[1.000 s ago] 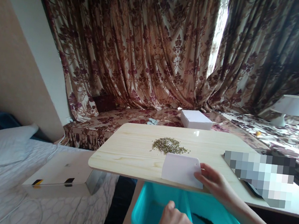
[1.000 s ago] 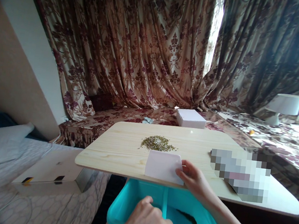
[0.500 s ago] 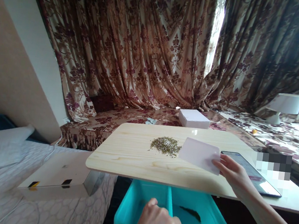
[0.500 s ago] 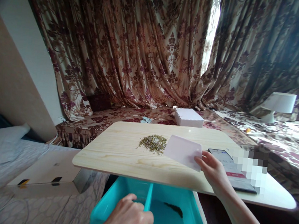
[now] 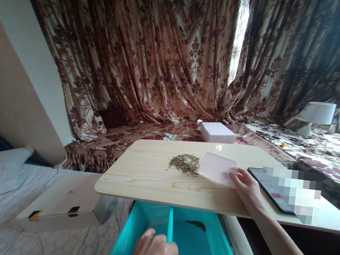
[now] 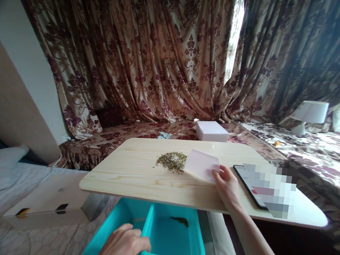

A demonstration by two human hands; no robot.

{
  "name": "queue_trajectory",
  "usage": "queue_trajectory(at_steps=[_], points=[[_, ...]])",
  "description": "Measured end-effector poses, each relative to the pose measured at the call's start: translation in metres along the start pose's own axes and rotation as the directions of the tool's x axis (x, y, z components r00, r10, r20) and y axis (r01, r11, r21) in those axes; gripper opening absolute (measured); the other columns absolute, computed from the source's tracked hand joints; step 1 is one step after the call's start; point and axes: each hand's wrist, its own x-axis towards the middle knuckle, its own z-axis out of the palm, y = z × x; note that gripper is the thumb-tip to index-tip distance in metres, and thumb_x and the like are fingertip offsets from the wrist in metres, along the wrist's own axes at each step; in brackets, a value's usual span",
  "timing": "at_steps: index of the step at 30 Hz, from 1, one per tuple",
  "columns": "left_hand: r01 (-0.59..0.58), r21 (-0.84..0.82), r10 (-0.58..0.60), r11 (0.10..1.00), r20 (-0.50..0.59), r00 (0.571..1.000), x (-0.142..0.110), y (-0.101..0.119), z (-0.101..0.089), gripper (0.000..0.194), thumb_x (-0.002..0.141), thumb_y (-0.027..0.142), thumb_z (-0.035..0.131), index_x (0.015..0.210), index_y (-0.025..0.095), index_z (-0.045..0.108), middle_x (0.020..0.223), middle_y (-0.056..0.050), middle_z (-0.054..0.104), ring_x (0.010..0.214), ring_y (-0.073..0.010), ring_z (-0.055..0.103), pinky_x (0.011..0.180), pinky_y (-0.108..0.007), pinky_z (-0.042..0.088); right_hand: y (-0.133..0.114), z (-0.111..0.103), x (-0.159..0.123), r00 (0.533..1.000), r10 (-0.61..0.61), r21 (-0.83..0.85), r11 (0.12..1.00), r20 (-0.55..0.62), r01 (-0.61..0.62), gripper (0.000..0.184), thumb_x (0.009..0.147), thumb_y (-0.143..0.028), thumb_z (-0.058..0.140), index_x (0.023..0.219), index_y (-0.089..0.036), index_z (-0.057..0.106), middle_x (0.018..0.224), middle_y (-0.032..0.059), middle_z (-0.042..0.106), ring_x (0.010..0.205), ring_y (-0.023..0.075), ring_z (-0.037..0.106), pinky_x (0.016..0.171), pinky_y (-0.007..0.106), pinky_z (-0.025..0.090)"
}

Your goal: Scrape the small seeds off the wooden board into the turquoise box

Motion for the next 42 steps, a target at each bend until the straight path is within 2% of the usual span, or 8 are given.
queue_trajectory(at_steps=[5, 12, 17, 21, 27, 32, 37, 42], points=[[-0.003, 0.001, 0.003, 1.000, 0.011, 1.000, 0.000, 0.000, 0.002, 0.014, 0.074, 0.036, 0.061, 0.082, 0.027, 0.068, 0.080, -0.002, 0.062, 0.083, -0.0238, 0.055, 0.080, -0.034, 0.038, -0.008, -0.001, -0.006, 1.000, -0.014, -0.022, 1.000, 0.008, 0.014, 0.033, 0.068, -0.037, 0.057, 0.096, -0.018, 0.060, 0.084, 0.0070, 0.073, 0.080, 0.0236, 0.067, 0.072, 0.032, 0.049], [0.016, -0.048, -0.013, 0.999, 0.056, 0.998, -0.001, -0.001, 0.008, 0.020, 0.072, 0.037, 0.061, 0.089, 0.029, 0.067, 0.087, -0.002, 0.061, 0.088, -0.0246, 0.053, 0.084, -0.034, 0.035, -0.012, 0.000, -0.009, 0.998, -0.052, 0.009, 0.999, 0.019, 0.052, 0.028, 0.066, -0.035, 0.060, 0.089, -0.020, 0.063, 0.077, 0.0052, 0.073, 0.079, 0.0252, 0.068, 0.070, 0.034, 0.050], [0.029, -0.050, -0.025, 0.998, 0.078, 0.997, -0.001, 0.000, 0.005, 0.021, 0.072, 0.036, 0.060, 0.090, 0.028, 0.067, 0.089, -0.004, 0.061, 0.090, -0.0258, 0.051, 0.082, -0.033, 0.036, -0.009, 0.000, -0.009, 0.996, -0.047, 0.049, 0.998, 0.073, 0.044, 0.033, 0.066, -0.038, 0.060, 0.093, -0.019, 0.062, 0.082, 0.0071, 0.073, 0.082, 0.0255, 0.067, 0.071, 0.034, 0.051], [0.023, -0.047, -0.018, 0.999, 0.092, 0.996, -0.002, -0.001, 0.004, 0.021, 0.071, 0.036, 0.063, 0.090, 0.028, 0.067, 0.088, -0.003, 0.060, 0.089, -0.0260, 0.052, 0.080, -0.033, 0.036, -0.004, 0.000, -0.007, 0.997, -0.039, 0.061, 0.998, 0.060, 0.035, 0.037, 0.067, -0.039, 0.059, 0.097, -0.018, 0.061, 0.085, 0.0080, 0.073, 0.083, 0.0251, 0.067, 0.072, 0.034, 0.050], [0.017, -0.058, -0.012, 0.998, 0.080, 0.997, -0.005, -0.003, 0.006, 0.023, 0.073, 0.044, 0.060, 0.089, 0.028, 0.065, 0.084, -0.003, 0.059, 0.083, -0.0253, 0.051, 0.076, -0.033, 0.036, -0.006, -0.001, -0.008, 0.995, -0.067, 0.027, 0.997, 0.076, 0.065, 0.033, 0.068, -0.038, 0.058, 0.095, -0.019, 0.061, 0.083, 0.0067, 0.073, 0.081, 0.0244, 0.067, 0.071, 0.033, 0.050], [0.001, -0.073, 0.003, 0.997, 0.059, 0.998, -0.004, -0.005, 0.007, 0.032, 0.073, 0.053, 0.058, 0.091, 0.027, 0.065, 0.084, -0.003, 0.058, 0.085, -0.0259, 0.050, 0.077, -0.033, 0.036, -0.010, -0.002, -0.011, 0.992, -0.079, 0.046, 0.996, 0.100, 0.075, 0.033, 0.069, -0.039, 0.058, 0.096, -0.020, 0.061, 0.085, 0.0065, 0.073, 0.083, 0.0246, 0.067, 0.072, 0.033, 0.051], [0.030, -0.083, -0.025, 0.996, 0.062, 0.998, -0.004, -0.006, 0.004, 0.027, 0.074, 0.049, 0.058, 0.087, 0.027, 0.065, 0.081, -0.002, 0.057, 0.082, -0.0240, 0.050, 0.073, -0.030, 0.036, -0.008, -0.003, -0.011, 0.994, -0.078, 0.050, 0.996, 0.075, 0.074, 0.034, 0.070, -0.041, 0.057, 0.097, -0.020, 0.062, 0.083, 0.0065, 0.073, 0.082, 0.0258, 0.067, 0.070, 0.035, 0.052], [0.027, -0.094, -0.022, 0.995, 0.052, 0.998, -0.004, -0.007, 0.005, 0.026, 0.075, 0.048, 0.058, 0.089, 0.028, 0.065, 0.084, -0.003, 0.058, 0.083, -0.0239, 0.050, 0.076, -0.031, 0.036, -0.010, -0.004, -0.012, 0.997, -0.055, 0.049, 0.997, 0.048, 0.052, 0.035, 0.068, -0.039, 0.059, 0.096, -0.019, 0.061, 0.083, 0.0066, 0.073, 0.083, 0.0261, 0.067, 0.071, 0.035, 0.051]])
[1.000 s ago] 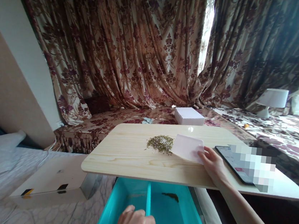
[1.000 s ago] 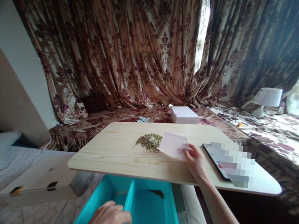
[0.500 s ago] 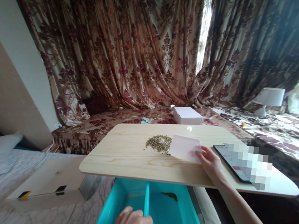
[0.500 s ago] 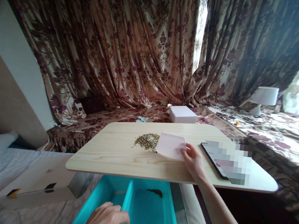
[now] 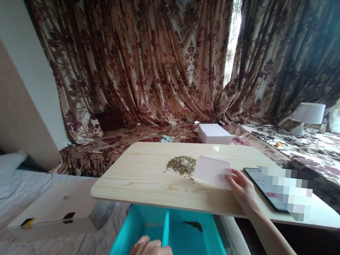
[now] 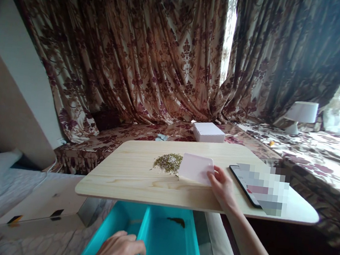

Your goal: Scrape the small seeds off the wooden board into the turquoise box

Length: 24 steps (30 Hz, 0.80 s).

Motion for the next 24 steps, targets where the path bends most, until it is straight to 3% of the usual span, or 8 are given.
queue_trajectory(at_steps=[6, 14, 24], points=[[0.028, 0.014, -0.028, 1.000, -0.005, 1.000, 0.0016, 0.0004, 0.0017, 0.024, 0.070, 0.041, 0.065, 0.089, 0.028, 0.066, 0.086, -0.002, 0.059, 0.087, -0.0246, 0.049, 0.080, -0.032, 0.035, -0.0038, 0.0015, -0.0008, 1.000, 0.018, -0.011, 1.000, 0.003, -0.018, 0.032, 0.067, -0.036, 0.059, 0.094, -0.019, 0.062, 0.083, 0.0065, 0.073, 0.084, 0.0254, 0.066, 0.074, 0.034, 0.049], [0.022, -0.012, -0.022, 1.000, -0.021, 1.000, -0.0021, 0.0022, -0.0001, 0.026, 0.072, 0.045, 0.063, 0.090, 0.026, 0.065, 0.088, -0.002, 0.059, 0.088, -0.0239, 0.049, 0.080, -0.032, 0.035, 0.0055, 0.0018, 0.0033, 1.000, 0.005, 0.010, 1.000, -0.003, -0.005, 0.035, 0.069, -0.036, 0.058, 0.098, -0.018, 0.061, 0.087, 0.0072, 0.073, 0.082, 0.0239, 0.066, 0.074, 0.034, 0.049], [0.031, -0.023, -0.031, 0.999, 0.000, 1.000, -0.0020, 0.0021, -0.0004, 0.029, 0.070, 0.045, 0.066, 0.093, 0.027, 0.065, 0.090, -0.001, 0.059, 0.094, -0.0255, 0.048, 0.082, -0.032, 0.033, -0.0005, 0.0018, 0.0008, 1.000, 0.026, -0.014, 1.000, -0.005, -0.026, 0.035, 0.067, -0.035, 0.058, 0.097, -0.017, 0.062, 0.084, 0.0071, 0.072, 0.082, 0.0240, 0.066, 0.073, 0.032, 0.048]])
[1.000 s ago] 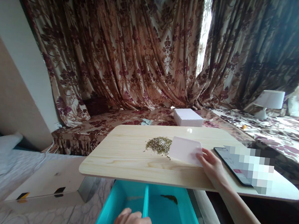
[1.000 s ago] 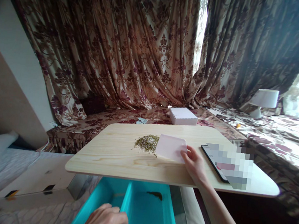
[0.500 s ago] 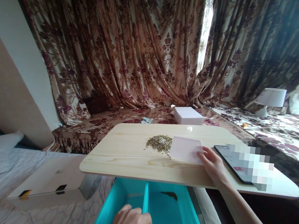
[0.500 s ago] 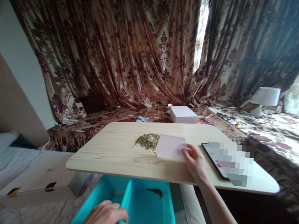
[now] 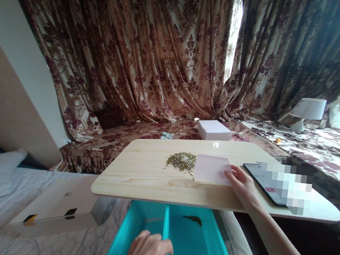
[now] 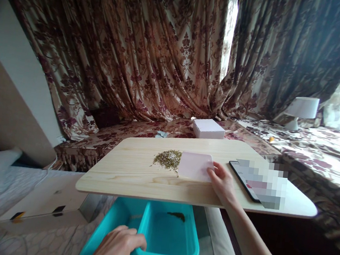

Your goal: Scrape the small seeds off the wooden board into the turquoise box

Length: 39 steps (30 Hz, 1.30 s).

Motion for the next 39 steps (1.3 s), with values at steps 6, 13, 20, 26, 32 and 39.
queue_trajectory(at_steps=[6, 13, 20, 26, 32, 39], points=[[-0.005, -0.010, 0.005, 1.000, 0.003, 1.000, 0.0008, -0.0017, 0.0012, 0.029, 0.070, 0.045, 0.066, 0.093, 0.026, 0.065, 0.090, -0.002, 0.059, 0.094, -0.0258, 0.048, 0.083, -0.033, 0.033, -0.0008, -0.0001, -0.0003, 1.000, 0.007, 0.016, 1.000, 0.002, -0.007, 0.036, 0.067, -0.035, 0.058, 0.098, -0.016, 0.061, 0.085, 0.0077, 0.072, 0.082, 0.0240, 0.065, 0.074, 0.033, 0.048], [-0.017, -0.013, 0.017, 1.000, -0.004, 1.000, 0.0018, -0.0041, 0.0041, 0.030, 0.070, 0.046, 0.066, 0.093, 0.026, 0.066, 0.090, -0.003, 0.060, 0.094, -0.0268, 0.049, 0.083, -0.035, 0.035, 0.0038, 0.0000, 0.0017, 1.000, -0.010, 0.016, 1.000, -0.022, 0.011, 0.034, 0.066, -0.034, 0.058, 0.095, -0.016, 0.061, 0.082, 0.0071, 0.072, 0.079, 0.0232, 0.066, 0.071, 0.032, 0.048], [0.003, -0.070, -0.006, 0.998, -0.044, 0.999, -0.0006, -0.0041, 0.0047, 0.031, 0.067, 0.044, 0.070, 0.093, 0.026, 0.066, 0.093, -0.003, 0.061, 0.103, -0.0283, 0.047, 0.091, -0.035, 0.032, 0.0028, 0.0000, 0.0011, 1.000, -0.023, 0.001, 1.000, -0.021, 0.023, 0.030, 0.067, -0.032, 0.058, 0.093, -0.018, 0.062, 0.080, 0.0058, 0.072, 0.078, 0.0227, 0.066, 0.070, 0.031, 0.048], [-0.008, -0.104, 0.005, 0.995, -0.028, 1.000, -0.0009, -0.0062, 0.0057, 0.033, 0.068, 0.046, 0.069, 0.095, 0.027, 0.066, 0.096, -0.003, 0.060, 0.107, -0.0288, 0.045, 0.095, -0.037, 0.029, 0.0054, -0.0003, 0.0017, 1.000, -0.031, -0.002, 1.000, -0.001, 0.031, 0.033, 0.067, -0.034, 0.059, 0.095, -0.017, 0.061, 0.081, 0.0064, 0.072, 0.078, 0.0227, 0.066, 0.071, 0.032, 0.048], [-0.019, -0.111, 0.014, 0.994, -0.038, 0.999, -0.0003, -0.0097, 0.0090, 0.034, 0.068, 0.047, 0.068, 0.095, 0.027, 0.065, 0.097, -0.003, 0.060, 0.107, -0.0290, 0.044, 0.095, -0.037, 0.029, 0.0041, -0.0006, 0.0014, 0.999, -0.031, 0.015, 0.999, 0.013, 0.031, 0.032, 0.067, -0.034, 0.059, 0.094, -0.018, 0.061, 0.081, 0.0059, 0.072, 0.079, 0.0227, 0.066, 0.070, 0.031, 0.049], [-0.045, -0.094, 0.040, 0.995, -0.056, 0.998, -0.0009, -0.0096, 0.0085, 0.031, 0.069, 0.045, 0.068, 0.092, 0.026, 0.065, 0.091, -0.002, 0.060, 0.100, -0.0270, 0.048, 0.090, -0.035, 0.032, 0.0047, -0.0011, 0.0017, 1.000, -0.015, 0.005, 1.000, 0.002, 0.015, 0.034, 0.067, -0.034, 0.058, 0.096, -0.016, 0.061, 0.084, 0.0073, 0.072, 0.081, 0.0229, 0.065, 0.072, 0.032, 0.048]])
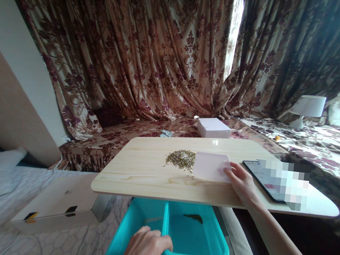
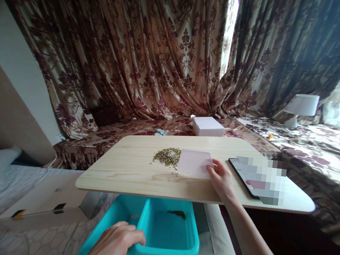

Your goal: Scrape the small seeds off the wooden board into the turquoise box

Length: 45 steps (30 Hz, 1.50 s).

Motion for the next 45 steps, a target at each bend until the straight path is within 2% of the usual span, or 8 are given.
queue_trajectory(at_steps=[20, 30, 37, 41, 45], points=[[0.014, 0.007, -0.014, 1.000, 0.004, 1.000, -0.002, 0.004, -0.005, 0.028, 0.069, 0.043, 0.067, 0.092, 0.026, 0.065, 0.090, -0.001, 0.059, 0.098, -0.0255, 0.047, 0.088, -0.033, 0.032, -0.008, 0.002, -0.004, 1.000, 0.016, 0.070, 0.997, 0.003, -0.016, 0.027, 0.064, -0.031, 0.061, 0.088, -0.019, 0.064, 0.075, 0.0043, 0.072, 0.076, 0.0223, 0.066, 0.069, 0.031, 0.049], [0.024, 0.012, -0.024, 1.000, -0.005, 1.000, -0.002, 0.004, -0.005, 0.028, 0.069, 0.044, 0.068, 0.091, 0.026, 0.066, 0.090, -0.002, 0.060, 0.096, -0.0256, 0.049, 0.087, -0.034, 0.033, -0.009, 0.000, -0.007, 0.997, 0.017, 0.111, 0.994, 0.075, -0.026, 0.032, 0.064, -0.036, 0.064, 0.090, -0.017, 0.064, 0.079, 0.0050, 0.072, 0.076, 0.0220, 0.066, 0.068, 0.030, 0.050], [0.018, 0.025, -0.018, 1.000, 0.010, 1.000, 0.000, 0.005, -0.008, 0.031, 0.069, 0.046, 0.068, 0.093, 0.027, 0.066, 0.091, -0.002, 0.061, 0.098, -0.0264, 0.048, 0.086, -0.033, 0.033, -0.003, -0.004, -0.004, 0.997, 0.034, 0.102, 0.994, -0.064, -0.027, 0.031, 0.065, -0.035, 0.061, 0.090, -0.017, 0.063, 0.077, 0.0056, 0.072, 0.076, 0.0231, 0.067, 0.068, 0.032, 0.051], [-0.006, 0.037, 0.006, 0.999, 0.008, 1.000, 0.001, 0.006, -0.008, 0.030, 0.069, 0.047, 0.068, 0.091, 0.026, 0.067, 0.087, -0.002, 0.061, 0.094, -0.0252, 0.050, 0.083, -0.032, 0.035, -0.004, -0.018, -0.018, 0.992, 0.021, 0.086, 0.996, -0.126, -0.010, 0.030, 0.061, -0.034, 0.065, 0.087, -0.018, 0.065, 0.075, 0.0060, 0.072, 0.077, 0.0251, 0.067, 0.068, 0.032, 0.051], [-0.022, 0.024, 0.022, 0.999, 0.002, 1.000, 0.000, 0.007, -0.009, 0.034, 0.065, 0.045, 0.072, 0.093, 0.028, 0.066, 0.092, 0.000, 0.061, 0.099, -0.0244, 0.049, 0.087, -0.030, 0.033, -0.006, -0.024, -0.032, 0.990, 0.051, 0.110, 0.993, -0.128, -0.037, 0.033, 0.060, -0.037, 0.066, 0.087, -0.018, 0.065, 0.075, 0.0059, 0.072, 0.078, 0.0252, 0.066, 0.068, 0.032, 0.052]])
